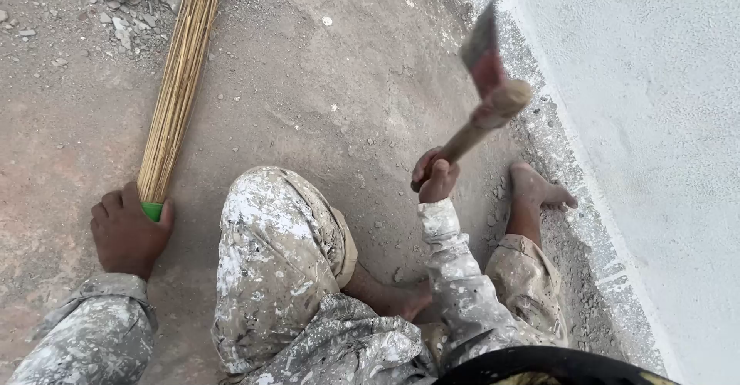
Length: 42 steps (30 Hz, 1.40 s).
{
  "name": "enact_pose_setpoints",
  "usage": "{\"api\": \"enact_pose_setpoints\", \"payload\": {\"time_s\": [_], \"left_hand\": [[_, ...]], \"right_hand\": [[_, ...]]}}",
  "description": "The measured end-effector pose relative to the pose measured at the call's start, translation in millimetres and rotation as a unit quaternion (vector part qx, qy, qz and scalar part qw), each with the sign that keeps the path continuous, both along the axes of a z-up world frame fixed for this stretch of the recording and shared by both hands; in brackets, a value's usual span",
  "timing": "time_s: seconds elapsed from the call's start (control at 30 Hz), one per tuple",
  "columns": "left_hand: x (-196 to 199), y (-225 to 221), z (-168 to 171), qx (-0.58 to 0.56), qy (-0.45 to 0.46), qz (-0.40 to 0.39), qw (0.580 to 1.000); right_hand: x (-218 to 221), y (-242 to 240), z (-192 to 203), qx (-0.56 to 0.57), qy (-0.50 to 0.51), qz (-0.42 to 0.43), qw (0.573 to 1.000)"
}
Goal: Using an axe to chip away and break a concrete or plastered surface on a rooftop.
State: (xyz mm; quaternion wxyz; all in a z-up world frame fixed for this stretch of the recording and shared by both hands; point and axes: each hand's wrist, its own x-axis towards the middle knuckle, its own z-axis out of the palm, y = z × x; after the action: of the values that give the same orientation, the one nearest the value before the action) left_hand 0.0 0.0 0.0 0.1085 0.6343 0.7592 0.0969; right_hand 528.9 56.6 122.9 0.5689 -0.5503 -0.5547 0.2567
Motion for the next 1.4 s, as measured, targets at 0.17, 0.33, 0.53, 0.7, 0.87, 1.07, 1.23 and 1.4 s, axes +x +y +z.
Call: {"api": "enact_pose_setpoints", "payload": {"time_s": [0.17,0.33,0.53,0.7,0.87,1.07,1.23,1.4], "left_hand": [[0.1,0.4,3.4,-0.019,0.006,0.001,1.000],[-1.6,-1.1,-1.2,-0.009,0.009,-0.017,1.000],[0.1,-3.1,-3.3,0.010,0.002,-0.006,1.000],[0.6,-2.0,1.6,0.013,-0.007,-0.006,1.000],[-1.1,-0.3,0.8,0.030,0.003,-0.004,1.000],[-0.9,-5.1,0.4,0.011,-0.003,-0.013,1.000],[0.9,-1.8,1.0,0.006,0.004,-0.010,1.000],[1.9,-1.5,6.6,0.004,-0.022,-0.002,1.000]], "right_hand": [[-26.9,-30.9,8.2,-0.451,0.004,-0.130,0.883],[-16.5,-16.8,139.9,-0.228,0.003,-0.096,0.969],[-31.9,44.8,259.9,0.228,0.045,0.004,0.973],[-14.5,55.0,45.7,0.193,0.066,0.055,0.977],[-21.1,-9.6,-6.9,-0.446,0.054,-0.161,0.879],[-11.9,-7.0,165.9,-0.162,0.073,-0.135,0.975],[-1.1,42.0,271.3,0.243,0.022,-0.025,0.969],[-19.3,81.0,146.6,0.364,0.044,0.037,0.930]]}}
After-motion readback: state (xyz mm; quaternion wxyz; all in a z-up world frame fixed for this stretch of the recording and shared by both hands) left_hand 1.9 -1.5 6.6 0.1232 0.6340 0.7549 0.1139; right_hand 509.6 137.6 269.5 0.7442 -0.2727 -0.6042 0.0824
